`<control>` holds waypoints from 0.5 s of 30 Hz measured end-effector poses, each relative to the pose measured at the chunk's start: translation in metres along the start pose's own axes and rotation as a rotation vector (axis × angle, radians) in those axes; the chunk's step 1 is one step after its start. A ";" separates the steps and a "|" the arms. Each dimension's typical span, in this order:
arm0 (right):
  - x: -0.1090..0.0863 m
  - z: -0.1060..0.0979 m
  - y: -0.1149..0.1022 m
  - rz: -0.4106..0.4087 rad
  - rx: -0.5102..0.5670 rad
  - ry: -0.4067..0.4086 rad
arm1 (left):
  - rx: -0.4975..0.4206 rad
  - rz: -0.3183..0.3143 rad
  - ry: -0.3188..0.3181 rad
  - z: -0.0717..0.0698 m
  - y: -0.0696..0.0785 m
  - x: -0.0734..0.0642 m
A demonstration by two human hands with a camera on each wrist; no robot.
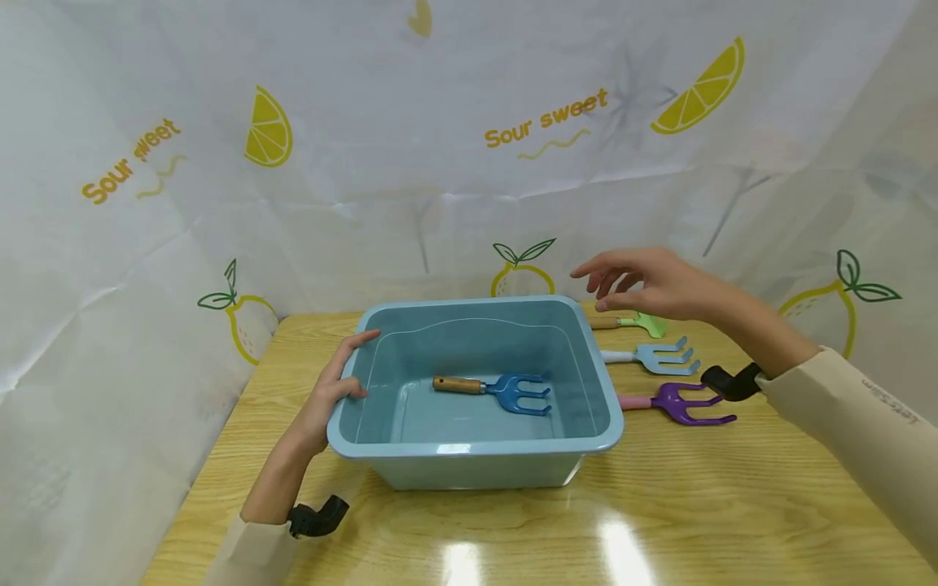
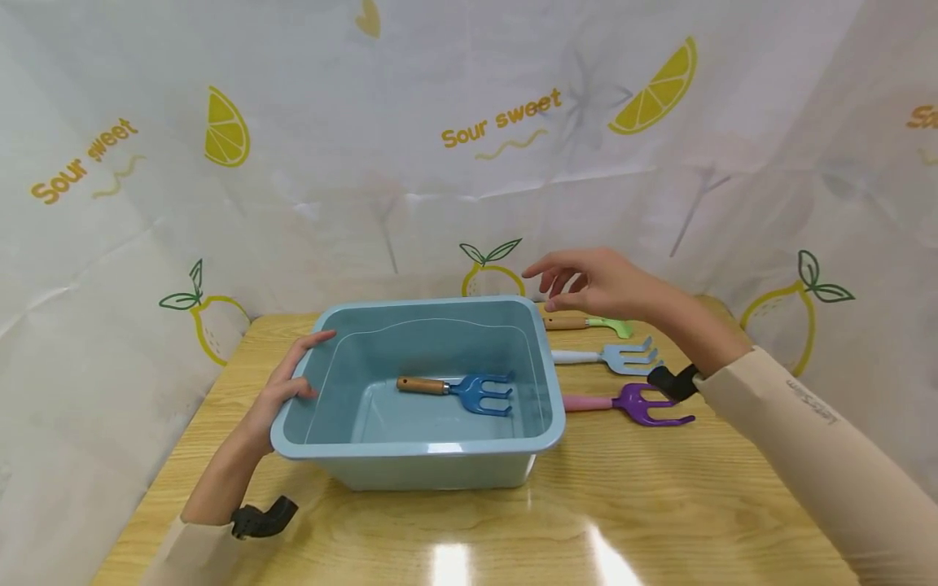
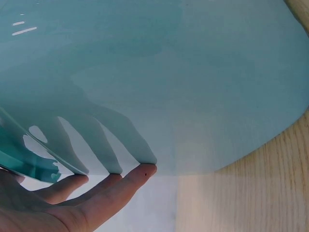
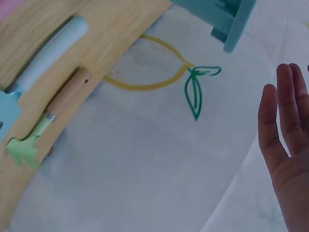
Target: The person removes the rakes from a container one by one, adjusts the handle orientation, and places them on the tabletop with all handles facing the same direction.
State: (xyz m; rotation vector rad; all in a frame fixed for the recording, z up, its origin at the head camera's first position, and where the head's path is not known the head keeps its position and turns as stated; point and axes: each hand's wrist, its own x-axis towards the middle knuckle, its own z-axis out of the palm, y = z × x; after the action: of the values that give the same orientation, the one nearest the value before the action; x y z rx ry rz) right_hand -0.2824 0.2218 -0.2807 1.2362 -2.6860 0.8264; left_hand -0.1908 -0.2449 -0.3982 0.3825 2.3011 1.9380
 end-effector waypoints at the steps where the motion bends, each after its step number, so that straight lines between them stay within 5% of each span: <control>1: 0.004 0.001 -0.002 -0.010 -0.003 -0.008 | 0.000 0.002 0.001 0.000 0.000 0.000; 15: 0.059 0.021 -0.037 -0.087 0.017 -0.128 | 0.004 0.000 0.006 0.000 0.000 -0.001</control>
State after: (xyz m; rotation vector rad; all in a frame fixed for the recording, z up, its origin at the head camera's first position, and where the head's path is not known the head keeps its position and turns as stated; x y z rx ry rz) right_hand -0.2923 0.1513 -0.2655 1.4458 -2.7045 0.7863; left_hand -0.1899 -0.2448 -0.3987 0.3772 2.3087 1.9380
